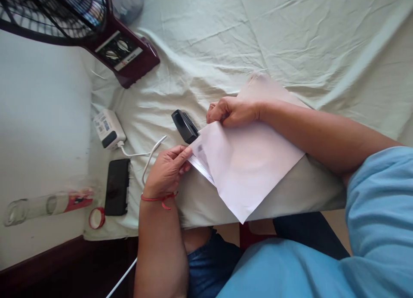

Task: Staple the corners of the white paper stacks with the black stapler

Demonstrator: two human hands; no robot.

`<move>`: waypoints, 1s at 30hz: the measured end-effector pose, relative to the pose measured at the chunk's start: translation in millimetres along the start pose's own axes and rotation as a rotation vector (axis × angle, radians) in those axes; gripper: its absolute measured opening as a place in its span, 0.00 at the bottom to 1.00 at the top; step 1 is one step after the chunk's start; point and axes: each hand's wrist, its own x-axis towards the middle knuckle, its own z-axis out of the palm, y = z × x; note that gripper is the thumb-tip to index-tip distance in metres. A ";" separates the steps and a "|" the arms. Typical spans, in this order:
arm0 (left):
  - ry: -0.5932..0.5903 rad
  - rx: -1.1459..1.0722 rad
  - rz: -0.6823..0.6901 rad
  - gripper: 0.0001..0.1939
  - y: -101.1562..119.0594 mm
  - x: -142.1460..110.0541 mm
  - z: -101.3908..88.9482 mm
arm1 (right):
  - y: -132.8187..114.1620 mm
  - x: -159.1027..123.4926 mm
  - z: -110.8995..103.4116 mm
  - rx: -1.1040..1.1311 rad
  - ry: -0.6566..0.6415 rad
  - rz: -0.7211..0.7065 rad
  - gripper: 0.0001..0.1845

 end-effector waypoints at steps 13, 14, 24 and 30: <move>-0.135 0.131 -0.050 0.25 -4.9 -1.2 -8.9 | -0.1 -2.9 -3.1 0.154 0.051 0.090 0.24; -0.126 0.127 -0.055 0.25 -5.0 -1.2 -9.2 | -0.8 -2.9 -3.5 0.164 0.068 0.097 0.25; -0.045 0.087 -0.054 0.26 -6.0 -2.2 -9.0 | 3.0 -3.4 -4.6 0.167 0.076 0.054 0.29; -0.038 0.098 -0.031 0.25 -6.2 -1.0 -6.0 | 15.1 -0.2 0.3 0.145 0.122 -0.116 0.27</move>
